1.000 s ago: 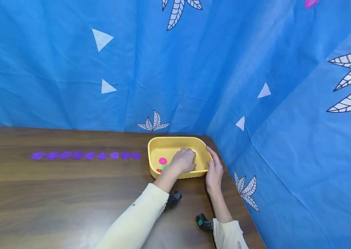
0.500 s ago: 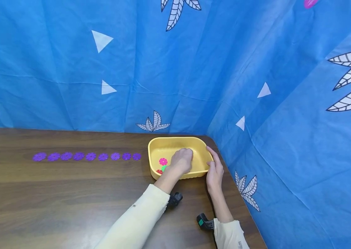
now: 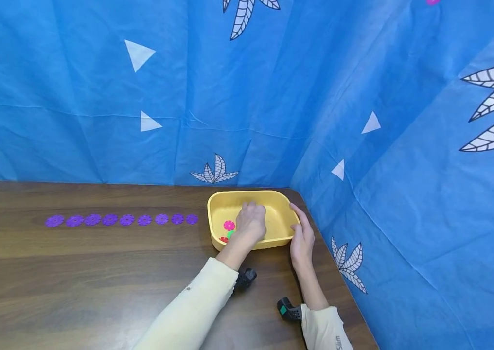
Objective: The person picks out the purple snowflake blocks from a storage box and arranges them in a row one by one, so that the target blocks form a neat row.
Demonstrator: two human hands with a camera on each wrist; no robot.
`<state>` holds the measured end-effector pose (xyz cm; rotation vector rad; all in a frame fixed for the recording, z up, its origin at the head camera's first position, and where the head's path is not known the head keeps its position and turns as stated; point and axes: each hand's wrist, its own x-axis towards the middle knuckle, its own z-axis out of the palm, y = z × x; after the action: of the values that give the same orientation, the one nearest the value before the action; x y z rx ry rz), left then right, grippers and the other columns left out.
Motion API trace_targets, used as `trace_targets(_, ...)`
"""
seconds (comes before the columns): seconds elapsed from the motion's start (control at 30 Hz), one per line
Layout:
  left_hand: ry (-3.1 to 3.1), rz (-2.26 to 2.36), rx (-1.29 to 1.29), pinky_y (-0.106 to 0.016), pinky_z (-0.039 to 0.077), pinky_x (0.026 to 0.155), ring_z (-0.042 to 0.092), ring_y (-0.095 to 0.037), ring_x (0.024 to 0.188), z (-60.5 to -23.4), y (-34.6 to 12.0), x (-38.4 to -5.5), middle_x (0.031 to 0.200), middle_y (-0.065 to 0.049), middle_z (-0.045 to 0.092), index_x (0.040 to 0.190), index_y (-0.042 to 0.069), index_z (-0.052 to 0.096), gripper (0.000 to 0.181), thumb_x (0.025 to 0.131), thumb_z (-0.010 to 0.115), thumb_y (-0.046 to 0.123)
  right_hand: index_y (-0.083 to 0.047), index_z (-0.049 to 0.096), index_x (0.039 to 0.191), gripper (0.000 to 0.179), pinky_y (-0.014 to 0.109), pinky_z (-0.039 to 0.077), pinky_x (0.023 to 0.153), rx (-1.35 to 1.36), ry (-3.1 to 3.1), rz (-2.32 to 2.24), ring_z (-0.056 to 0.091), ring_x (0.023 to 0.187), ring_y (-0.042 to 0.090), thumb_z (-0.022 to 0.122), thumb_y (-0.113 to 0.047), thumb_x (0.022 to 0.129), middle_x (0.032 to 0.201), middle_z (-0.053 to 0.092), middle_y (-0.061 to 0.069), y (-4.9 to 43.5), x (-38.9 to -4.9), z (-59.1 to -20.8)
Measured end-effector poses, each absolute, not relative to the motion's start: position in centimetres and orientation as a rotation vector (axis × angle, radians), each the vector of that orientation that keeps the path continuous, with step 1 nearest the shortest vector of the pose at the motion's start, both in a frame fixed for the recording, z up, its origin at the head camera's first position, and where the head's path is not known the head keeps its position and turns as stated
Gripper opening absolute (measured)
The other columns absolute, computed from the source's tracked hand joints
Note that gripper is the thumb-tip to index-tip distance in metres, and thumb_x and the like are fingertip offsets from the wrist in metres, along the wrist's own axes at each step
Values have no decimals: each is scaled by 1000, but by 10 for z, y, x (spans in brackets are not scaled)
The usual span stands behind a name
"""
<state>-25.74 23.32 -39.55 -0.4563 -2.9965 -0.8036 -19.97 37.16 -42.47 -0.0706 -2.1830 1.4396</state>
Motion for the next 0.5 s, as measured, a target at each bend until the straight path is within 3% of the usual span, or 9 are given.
trace_targets(0.27, -3048, -933, -383, -37, 53, 84, 55, -27, 103, -394, 232, -260, 110, -14, 63, 108, 6, 74, 15, 94, 70, 0, 0, 55, 150, 54, 49, 26, 126, -77, -2210, 1420, 40, 150, 28, 36, 9, 100, 156, 53, 17, 362, -190, -411)
trace_targets(0.4, -3026, -1103, -368, -38, 58, 81, 63, -29, 97, -393, 233, -261, 109, -17, 63, 112, 2, 74, 19, 93, 72, -3, -1, 55, 150, 55, 51, 25, 126, -86, -2210, 1420, 40, 150, 28, 35, 8, 100, 157, 53, 17, 362, -189, -411)
trace_targets(0.5, -2975, -1186, -377, -35, 58, 76, 67, -28, 90, -393, 231, -262, 102, -17, 67, 104, 1, 75, 16, 89, 76, -4, -1, 55, 150, 55, 51, 26, 126, -86, -2215, 1418, 40, 150, 28, 35, 8, 100, 157, 53, 16, 363, -189, -412)
